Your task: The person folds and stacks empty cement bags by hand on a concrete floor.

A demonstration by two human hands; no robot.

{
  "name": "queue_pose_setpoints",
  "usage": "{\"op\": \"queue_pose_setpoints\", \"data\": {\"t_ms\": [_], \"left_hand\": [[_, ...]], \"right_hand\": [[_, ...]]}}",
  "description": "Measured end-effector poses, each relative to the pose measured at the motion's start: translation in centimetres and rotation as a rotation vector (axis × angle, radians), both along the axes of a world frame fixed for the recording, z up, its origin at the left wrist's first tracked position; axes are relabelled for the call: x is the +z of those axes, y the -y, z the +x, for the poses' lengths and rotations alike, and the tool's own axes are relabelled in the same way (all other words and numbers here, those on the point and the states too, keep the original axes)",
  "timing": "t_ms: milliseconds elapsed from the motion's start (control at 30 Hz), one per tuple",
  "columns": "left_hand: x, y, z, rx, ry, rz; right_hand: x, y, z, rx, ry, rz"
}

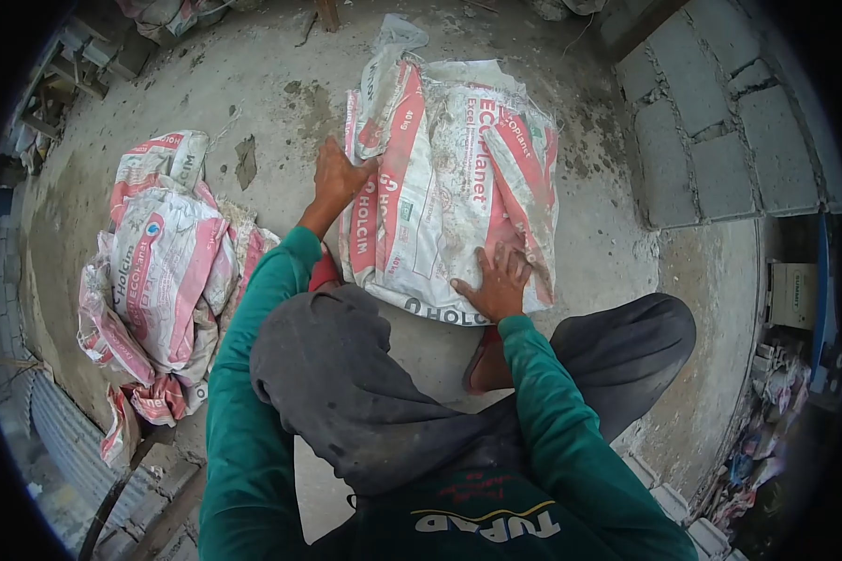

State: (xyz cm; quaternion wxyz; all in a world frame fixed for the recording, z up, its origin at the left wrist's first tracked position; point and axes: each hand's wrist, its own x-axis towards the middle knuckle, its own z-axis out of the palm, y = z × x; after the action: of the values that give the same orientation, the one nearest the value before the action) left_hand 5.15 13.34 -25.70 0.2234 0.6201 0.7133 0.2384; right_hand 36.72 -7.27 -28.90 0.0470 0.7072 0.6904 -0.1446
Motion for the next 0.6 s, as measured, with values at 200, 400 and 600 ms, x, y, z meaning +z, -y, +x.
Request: {"op": "queue_pose_setpoints", "data": {"t_ms": [200, 400, 600], "left_hand": [[-4.1, -7.7, -0.1, -0.040, -0.147, 0.037], [11.3, -7.4, 1.9, -0.019, 0.326, 0.371], [20.7, 0.5, 4.8, -0.442, 0.111, 0.764]], "right_hand": [[0.5, -0.3, -0.4, -0.020, -0.024, 0.019], [0.1, 0.2, -0.1, -0.011, -0.049, 0.050], [0.4, 0.0, -0.2, -0.002, -0.050, 0.058]]}}
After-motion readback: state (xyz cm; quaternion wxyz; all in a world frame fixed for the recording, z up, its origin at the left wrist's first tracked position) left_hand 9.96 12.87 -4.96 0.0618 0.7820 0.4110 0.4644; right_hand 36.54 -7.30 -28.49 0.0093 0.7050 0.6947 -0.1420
